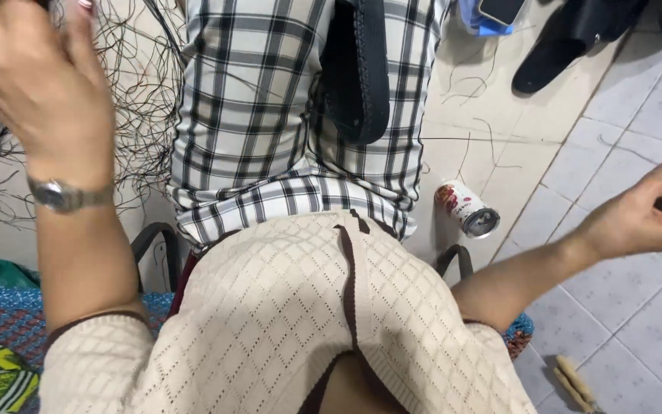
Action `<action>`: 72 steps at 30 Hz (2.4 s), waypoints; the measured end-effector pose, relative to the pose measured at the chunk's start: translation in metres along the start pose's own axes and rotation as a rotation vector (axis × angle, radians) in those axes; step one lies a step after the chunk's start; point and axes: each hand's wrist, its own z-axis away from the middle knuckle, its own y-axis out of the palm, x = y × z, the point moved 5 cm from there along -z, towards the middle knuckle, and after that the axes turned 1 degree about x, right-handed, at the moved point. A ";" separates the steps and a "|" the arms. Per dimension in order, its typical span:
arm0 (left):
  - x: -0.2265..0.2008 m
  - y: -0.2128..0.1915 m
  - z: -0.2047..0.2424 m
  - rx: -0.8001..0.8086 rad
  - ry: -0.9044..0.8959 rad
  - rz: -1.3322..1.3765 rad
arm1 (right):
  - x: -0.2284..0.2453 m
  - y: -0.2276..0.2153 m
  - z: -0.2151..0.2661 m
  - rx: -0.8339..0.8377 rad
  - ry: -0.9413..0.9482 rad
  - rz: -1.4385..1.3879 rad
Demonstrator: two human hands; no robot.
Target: Hand-sewing a black shoe sole using a needle and thread while sitting on the floor.
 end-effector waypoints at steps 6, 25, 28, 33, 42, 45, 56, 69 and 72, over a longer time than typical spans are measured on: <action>-0.146 -0.092 -0.008 0.109 0.458 0.903 | 0.130 0.056 0.058 0.892 0.260 -0.544; -0.179 -0.055 -0.009 0.027 0.208 0.858 | 0.171 0.105 0.128 1.002 0.626 -1.079; -0.170 -0.059 -0.007 0.116 0.235 0.906 | 0.168 0.090 0.109 1.081 0.449 -1.037; -0.169 -0.088 0.004 0.013 0.372 1.049 | 0.235 0.048 0.043 1.422 -0.158 -1.142; 0.043 0.036 0.027 0.501 -0.035 0.146 | 0.169 0.062 0.053 1.369 -0.636 -0.397; -0.003 -0.024 -0.014 0.314 -0.124 0.066 | 0.171 0.064 0.052 1.356 -0.675 -0.275; -0.176 -0.045 -0.003 -0.034 0.461 0.822 | 0.209 0.056 0.038 1.409 -0.697 -0.004; -0.174 -0.041 -0.011 -0.170 0.481 0.773 | 0.220 0.080 0.041 1.291 -0.733 -0.310; -0.173 -0.043 -0.006 -0.173 0.476 0.791 | 0.228 0.078 0.044 1.219 -0.818 -0.200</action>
